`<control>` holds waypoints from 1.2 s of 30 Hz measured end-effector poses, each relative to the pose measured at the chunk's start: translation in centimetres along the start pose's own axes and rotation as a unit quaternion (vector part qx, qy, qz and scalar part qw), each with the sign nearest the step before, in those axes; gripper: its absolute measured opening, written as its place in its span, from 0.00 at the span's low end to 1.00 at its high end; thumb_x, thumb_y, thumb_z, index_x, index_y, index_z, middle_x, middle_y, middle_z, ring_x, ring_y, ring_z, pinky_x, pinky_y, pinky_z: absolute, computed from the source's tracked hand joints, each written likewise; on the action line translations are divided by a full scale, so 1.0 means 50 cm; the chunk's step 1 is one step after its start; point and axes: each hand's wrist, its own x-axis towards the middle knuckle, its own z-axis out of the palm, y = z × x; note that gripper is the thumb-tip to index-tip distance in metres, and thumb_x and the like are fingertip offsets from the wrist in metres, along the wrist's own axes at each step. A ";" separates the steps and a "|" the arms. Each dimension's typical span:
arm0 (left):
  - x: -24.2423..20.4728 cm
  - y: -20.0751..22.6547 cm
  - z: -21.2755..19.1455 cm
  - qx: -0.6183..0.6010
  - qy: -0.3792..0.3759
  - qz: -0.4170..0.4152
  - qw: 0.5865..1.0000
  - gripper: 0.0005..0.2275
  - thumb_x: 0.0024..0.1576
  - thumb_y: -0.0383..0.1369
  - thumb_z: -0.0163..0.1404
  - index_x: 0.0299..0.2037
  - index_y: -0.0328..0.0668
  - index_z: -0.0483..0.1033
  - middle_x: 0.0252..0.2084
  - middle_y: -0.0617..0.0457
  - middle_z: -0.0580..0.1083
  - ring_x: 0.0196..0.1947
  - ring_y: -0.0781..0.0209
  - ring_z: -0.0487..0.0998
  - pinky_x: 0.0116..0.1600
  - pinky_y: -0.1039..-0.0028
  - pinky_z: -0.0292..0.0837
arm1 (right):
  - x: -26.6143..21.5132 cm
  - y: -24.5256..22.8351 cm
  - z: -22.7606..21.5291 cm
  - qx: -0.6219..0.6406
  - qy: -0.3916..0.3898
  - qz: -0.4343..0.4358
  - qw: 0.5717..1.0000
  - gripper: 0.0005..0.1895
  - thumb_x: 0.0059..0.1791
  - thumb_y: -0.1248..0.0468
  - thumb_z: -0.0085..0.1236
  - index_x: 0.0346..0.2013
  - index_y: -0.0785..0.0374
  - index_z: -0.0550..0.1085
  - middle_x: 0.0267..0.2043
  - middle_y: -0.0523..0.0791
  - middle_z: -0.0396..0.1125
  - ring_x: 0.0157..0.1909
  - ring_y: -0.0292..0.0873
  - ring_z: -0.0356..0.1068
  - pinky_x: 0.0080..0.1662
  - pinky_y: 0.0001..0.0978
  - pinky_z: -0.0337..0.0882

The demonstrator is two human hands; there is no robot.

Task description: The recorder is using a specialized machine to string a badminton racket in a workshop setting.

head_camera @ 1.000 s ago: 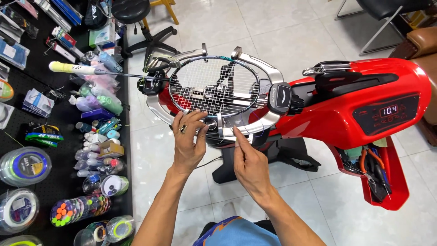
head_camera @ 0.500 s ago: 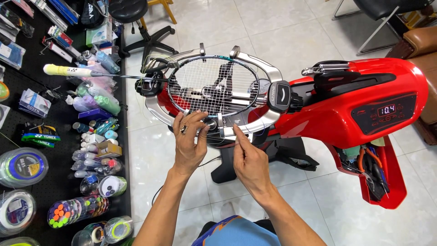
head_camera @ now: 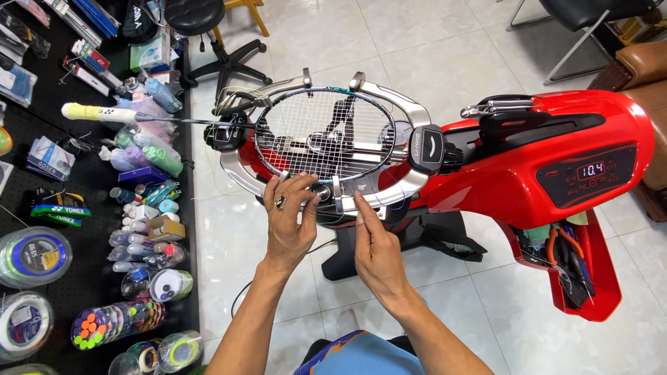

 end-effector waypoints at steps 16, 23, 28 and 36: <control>0.000 0.000 0.001 -0.004 0.007 0.021 1.000 0.06 0.60 0.22 0.54 0.43 0.41 0.72 0.54 0.52 0.77 0.62 0.55 0.74 0.75 0.60 0.49 | 0.004 -0.016 0.006 -0.310 0.005 -0.085 0.947 0.29 0.56 0.63 0.45 0.73 0.60 0.60 0.23 0.42 0.66 0.18 0.39 0.62 0.26 0.38 0.63; 0.001 -0.005 0.002 0.001 0.013 0.030 0.999 0.06 0.60 0.22 0.54 0.44 0.41 0.72 0.54 0.52 0.77 0.61 0.56 0.75 0.75 0.60 0.49 | 0.004 0.025 0.030 0.620 -0.093 0.205 0.751 0.25 0.63 0.62 0.39 0.76 0.64 0.60 0.23 0.36 0.60 0.21 0.27 0.58 0.24 0.20 0.61; 0.007 -0.002 -0.002 -0.011 0.020 0.018 1.000 0.05 0.61 0.23 0.54 0.44 0.41 0.73 0.53 0.54 0.77 0.60 0.58 0.75 0.74 0.61 0.49 | 0.021 -0.077 0.029 0.077 -0.054 0.192 0.977 0.26 0.57 0.59 0.35 0.72 0.56 0.55 0.15 0.40 0.62 0.17 0.33 0.62 0.24 0.23 0.66; 0.010 -0.018 -0.008 -0.041 0.009 -0.002 0.999 0.03 0.61 0.24 0.53 0.42 0.41 0.75 0.52 0.55 0.78 0.61 0.57 0.75 0.75 0.59 0.46 | -0.019 -0.060 0.048 0.241 -0.019 0.199 0.950 0.24 0.57 0.59 0.37 0.68 0.62 0.52 0.19 0.42 0.62 0.19 0.36 0.64 0.24 0.27 0.67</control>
